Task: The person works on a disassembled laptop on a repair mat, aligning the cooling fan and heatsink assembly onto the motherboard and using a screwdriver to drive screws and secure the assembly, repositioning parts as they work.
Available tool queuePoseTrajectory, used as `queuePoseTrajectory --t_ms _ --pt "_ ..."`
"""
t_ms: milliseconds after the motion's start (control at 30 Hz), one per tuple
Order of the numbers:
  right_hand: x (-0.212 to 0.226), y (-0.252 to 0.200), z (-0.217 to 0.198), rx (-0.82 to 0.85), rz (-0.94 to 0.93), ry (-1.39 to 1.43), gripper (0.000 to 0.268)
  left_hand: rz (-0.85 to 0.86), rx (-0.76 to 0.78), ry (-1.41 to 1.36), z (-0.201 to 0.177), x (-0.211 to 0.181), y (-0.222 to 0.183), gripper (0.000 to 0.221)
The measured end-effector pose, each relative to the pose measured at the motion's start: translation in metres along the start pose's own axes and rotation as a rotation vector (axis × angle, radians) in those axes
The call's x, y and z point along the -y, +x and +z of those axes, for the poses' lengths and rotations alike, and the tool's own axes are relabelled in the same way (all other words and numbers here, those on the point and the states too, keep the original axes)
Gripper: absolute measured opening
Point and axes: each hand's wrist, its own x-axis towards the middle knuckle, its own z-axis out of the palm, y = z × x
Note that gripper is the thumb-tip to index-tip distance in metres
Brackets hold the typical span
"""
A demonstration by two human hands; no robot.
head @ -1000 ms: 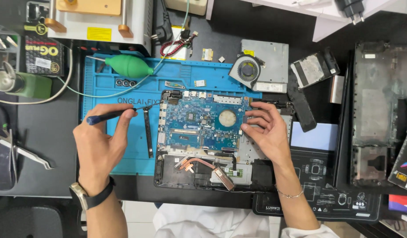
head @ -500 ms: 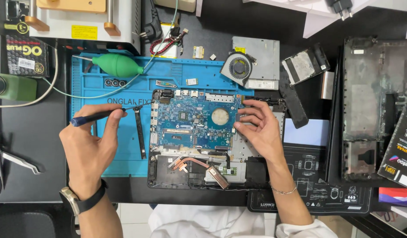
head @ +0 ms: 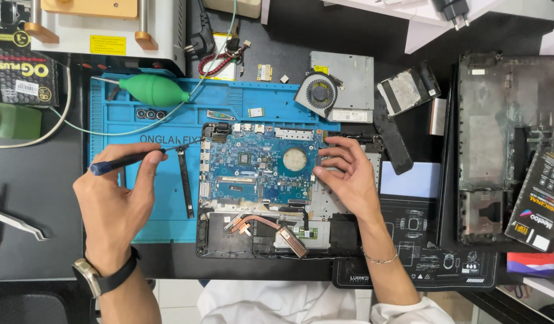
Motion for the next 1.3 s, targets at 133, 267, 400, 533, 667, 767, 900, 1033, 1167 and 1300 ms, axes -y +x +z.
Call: queuePoseTrajectory --t_ms 133,267,400,533,667,767,900,1033,1167,1300 --pt "0.001 0.001 0.0 0.004 0.01 -0.027 0.061 0.035 -0.009 0.012 0.0 0.003 0.0 0.01" --pt "0.0 0.0 0.0 0.004 -0.001 -0.002 0.061 0.043 -0.002 0.042 -0.001 0.005 0.0 0.01" --pt "-0.002 0.0 0.0 -0.003 -0.016 -0.02 0.062 0.06 0.003 0.058 -0.001 0.0 0.002 0.009" --pt "0.0 0.0 0.001 -0.007 -0.014 -0.043 0.062 0.092 -0.001 0.04 -0.001 0.003 0.002 0.009" --pt "0.0 -0.001 0.001 -0.01 -0.002 -0.006 0.061 0.083 0.01 0.082 0.0 0.003 0.002 0.01" --pt "-0.002 -0.001 0.001 -0.011 -0.013 -0.018 0.061 0.149 0.007 0.099 0.001 0.008 0.001 0.01" --pt "-0.002 -0.001 0.002 -0.017 -0.025 -0.043 0.061 0.254 0.052 0.176 -0.002 -0.003 0.012 0.009" --pt "0.002 -0.001 0.003 -0.015 -0.012 -0.033 0.06 0.354 0.117 0.258 -0.005 -0.014 0.029 0.011" --pt "0.0 -0.002 0.003 -0.026 -0.007 -0.038 0.061 0.413 0.163 0.274 -0.002 -0.018 0.04 0.016" --pt "-0.002 -0.002 0.002 -0.014 -0.009 -0.028 0.06 0.392 0.156 0.319 0.002 -0.02 0.045 0.023"
